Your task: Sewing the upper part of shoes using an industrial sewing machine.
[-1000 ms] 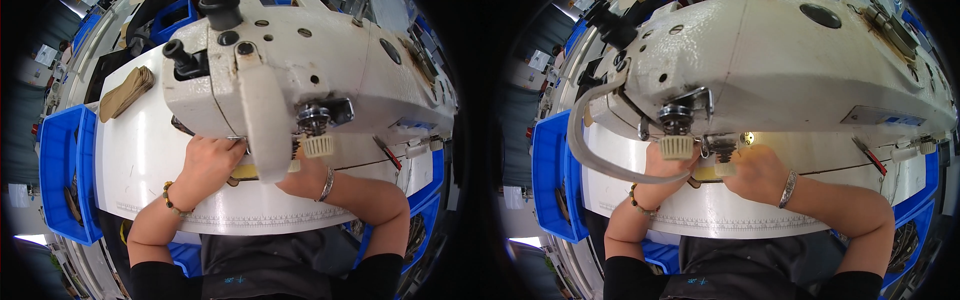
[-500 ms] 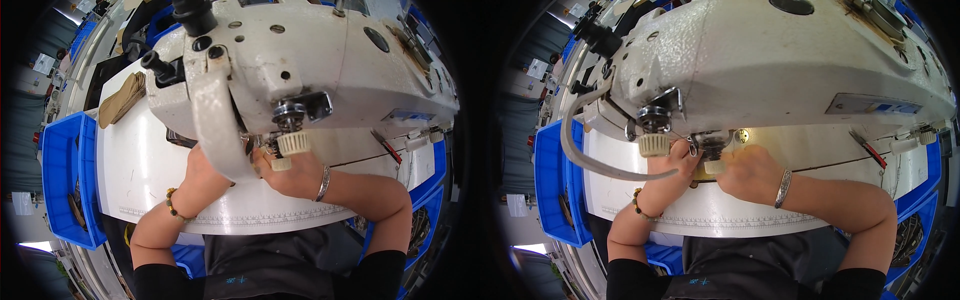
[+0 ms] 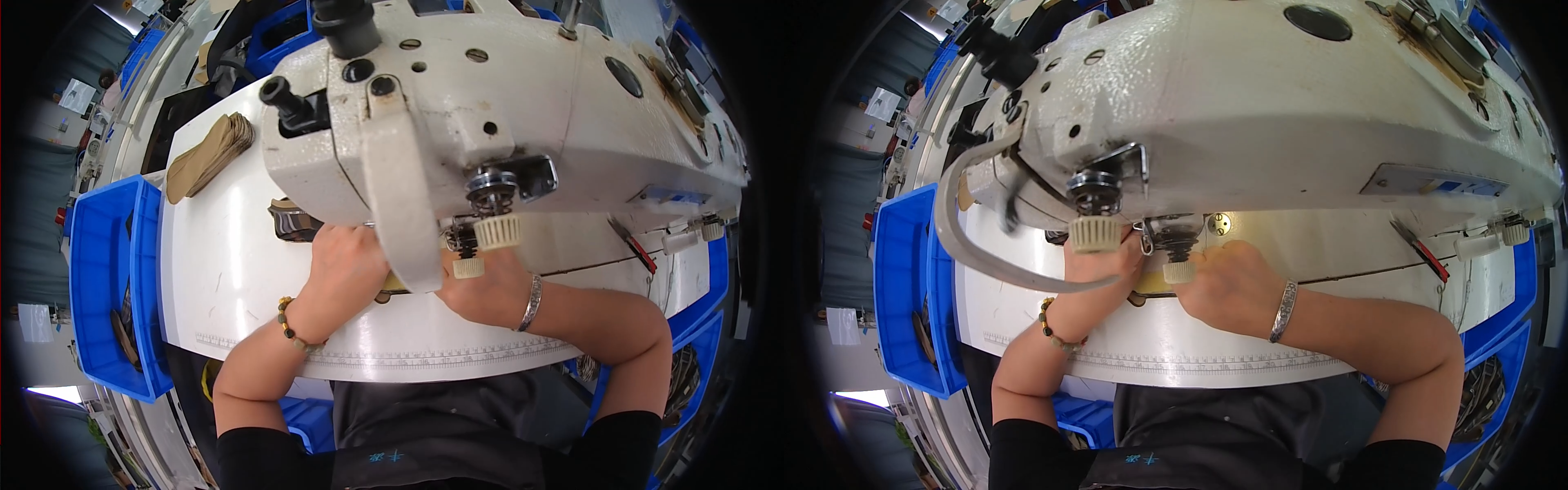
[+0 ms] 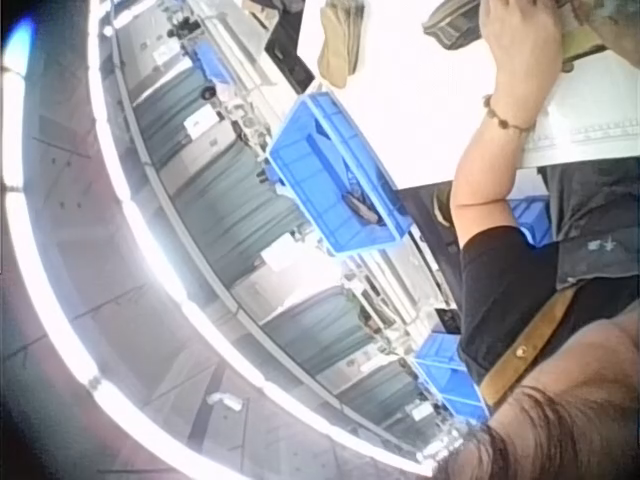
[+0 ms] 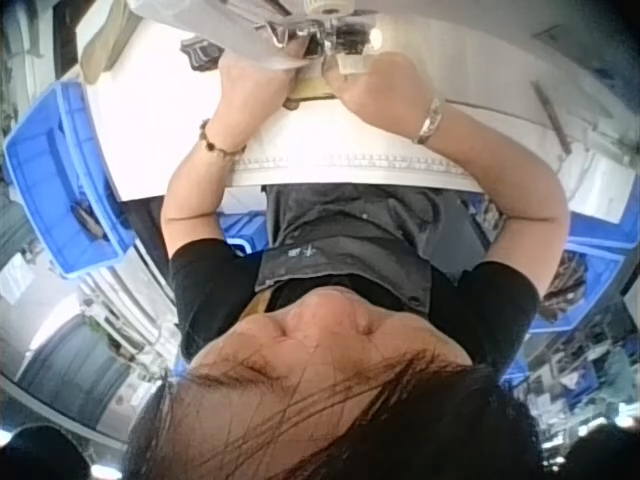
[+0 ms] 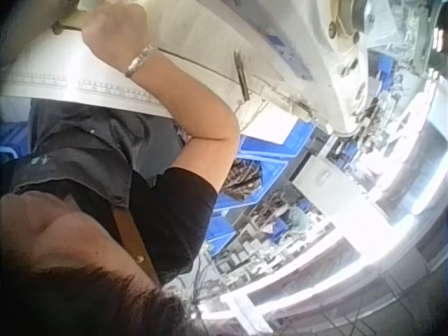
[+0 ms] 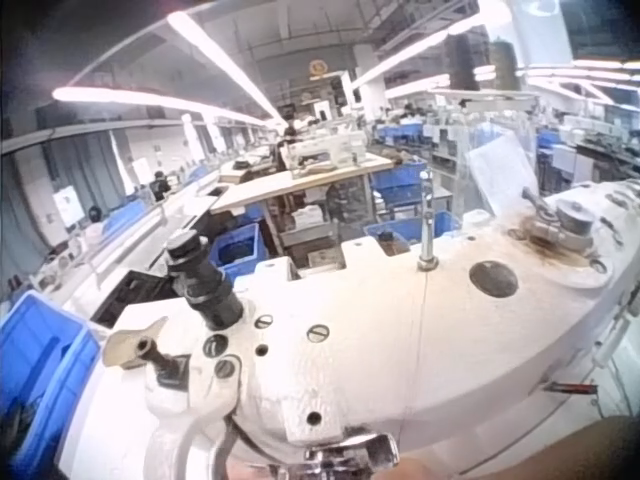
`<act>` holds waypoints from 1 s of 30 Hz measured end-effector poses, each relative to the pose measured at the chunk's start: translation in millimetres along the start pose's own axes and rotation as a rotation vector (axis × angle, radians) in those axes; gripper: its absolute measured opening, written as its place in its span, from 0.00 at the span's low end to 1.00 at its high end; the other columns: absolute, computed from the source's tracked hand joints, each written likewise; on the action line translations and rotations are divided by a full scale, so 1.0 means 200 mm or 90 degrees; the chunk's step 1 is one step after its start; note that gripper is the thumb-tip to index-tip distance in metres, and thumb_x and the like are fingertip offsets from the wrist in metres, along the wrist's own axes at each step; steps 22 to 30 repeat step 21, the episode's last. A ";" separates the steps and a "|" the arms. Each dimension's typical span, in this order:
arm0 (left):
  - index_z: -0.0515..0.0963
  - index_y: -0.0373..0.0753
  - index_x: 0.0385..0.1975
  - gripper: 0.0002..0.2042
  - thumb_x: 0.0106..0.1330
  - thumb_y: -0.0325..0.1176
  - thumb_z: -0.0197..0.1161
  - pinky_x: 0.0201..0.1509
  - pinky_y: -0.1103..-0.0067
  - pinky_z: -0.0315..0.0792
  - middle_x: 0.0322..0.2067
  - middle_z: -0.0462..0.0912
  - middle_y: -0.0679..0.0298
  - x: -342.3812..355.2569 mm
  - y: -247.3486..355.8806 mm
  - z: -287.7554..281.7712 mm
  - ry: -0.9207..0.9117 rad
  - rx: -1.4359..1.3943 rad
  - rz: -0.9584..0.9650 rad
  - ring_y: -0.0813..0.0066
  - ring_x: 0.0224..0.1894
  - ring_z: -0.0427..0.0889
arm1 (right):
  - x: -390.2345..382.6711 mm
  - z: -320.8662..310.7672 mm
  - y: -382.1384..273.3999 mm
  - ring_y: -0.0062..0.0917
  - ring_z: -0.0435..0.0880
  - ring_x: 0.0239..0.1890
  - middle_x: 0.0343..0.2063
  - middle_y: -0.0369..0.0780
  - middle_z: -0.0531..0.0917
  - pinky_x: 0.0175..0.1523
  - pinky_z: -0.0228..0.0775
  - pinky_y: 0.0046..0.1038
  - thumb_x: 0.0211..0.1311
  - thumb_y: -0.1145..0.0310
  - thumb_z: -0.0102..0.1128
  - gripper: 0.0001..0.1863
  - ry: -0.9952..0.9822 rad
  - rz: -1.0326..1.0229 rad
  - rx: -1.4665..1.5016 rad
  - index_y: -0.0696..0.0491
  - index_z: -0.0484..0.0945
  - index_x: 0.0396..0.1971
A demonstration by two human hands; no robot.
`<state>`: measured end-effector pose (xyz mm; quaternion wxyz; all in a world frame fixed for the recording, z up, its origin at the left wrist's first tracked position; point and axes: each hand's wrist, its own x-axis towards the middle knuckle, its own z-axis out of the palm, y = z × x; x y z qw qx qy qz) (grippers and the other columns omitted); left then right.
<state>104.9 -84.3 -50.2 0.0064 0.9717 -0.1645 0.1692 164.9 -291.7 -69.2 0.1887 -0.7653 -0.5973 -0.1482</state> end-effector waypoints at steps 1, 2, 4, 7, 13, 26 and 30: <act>0.79 0.42 0.26 0.07 0.47 0.26 0.67 0.31 0.71 0.73 0.26 0.79 0.65 0.01 0.00 -0.01 0.002 0.000 -0.002 0.64 0.27 0.80 | -0.01 0.01 0.00 0.27 0.79 0.19 0.16 0.37 0.75 0.21 0.69 0.31 0.41 0.69 0.62 0.03 0.004 0.017 0.021 0.49 0.78 0.15; 0.81 0.41 0.29 0.07 0.49 0.28 0.65 0.33 0.72 0.73 0.26 0.79 0.66 0.02 0.01 -0.03 -0.034 0.010 -0.004 0.66 0.27 0.80 | -0.02 0.02 0.00 0.27 0.79 0.18 0.16 0.37 0.76 0.21 0.68 0.32 0.41 0.69 0.62 0.02 0.009 0.033 0.042 0.49 0.79 0.17; 0.83 0.40 0.32 0.09 0.51 0.29 0.63 0.35 0.74 0.74 0.27 0.79 0.66 0.02 0.01 -0.05 -0.065 0.024 -0.008 0.69 0.27 0.80 | -0.03 0.07 0.01 0.28 0.80 0.19 0.19 0.36 0.78 0.22 0.70 0.33 0.50 0.69 0.60 0.02 0.004 0.025 -0.001 0.51 0.80 0.24; 0.84 0.39 0.36 0.12 0.51 0.28 0.62 0.36 0.76 0.74 0.29 0.79 0.69 -0.02 0.00 -0.07 0.035 0.051 0.009 0.71 0.32 0.80 | 0.00 0.03 -0.02 0.30 0.81 0.21 0.22 0.35 0.80 0.23 0.72 0.33 0.59 0.69 0.59 0.05 -0.051 0.041 -0.057 0.53 0.81 0.31; 0.84 0.38 0.38 0.13 0.51 0.28 0.65 0.31 0.81 0.72 0.32 0.81 0.70 -0.19 0.10 -0.20 0.164 0.010 0.017 0.76 0.32 0.78 | 0.07 -0.12 -0.05 0.24 0.81 0.20 0.18 0.36 0.80 0.24 0.72 0.28 0.67 0.64 0.57 0.12 -0.124 0.311 0.361 0.56 0.80 0.44; 0.87 0.50 0.39 0.16 0.48 0.30 0.67 0.64 0.70 0.64 0.37 0.83 0.71 -0.33 0.61 -0.17 0.262 -0.216 0.181 0.80 0.47 0.78 | -0.34 -0.20 -0.29 0.17 0.78 0.51 0.47 0.38 0.82 0.54 0.73 0.21 0.68 0.67 0.62 0.26 -0.062 0.523 0.927 0.55 0.68 0.63; 0.87 0.50 0.39 0.16 0.48 0.30 0.67 0.64 0.70 0.64 0.37 0.83 0.71 -0.33 0.61 -0.17 0.262 -0.216 0.181 0.80 0.47 0.78 | -0.34 -0.20 -0.29 0.17 0.78 0.51 0.47 0.38 0.82 0.54 0.73 0.21 0.68 0.67 0.62 0.26 -0.062 0.523 0.927 0.55 0.68 0.63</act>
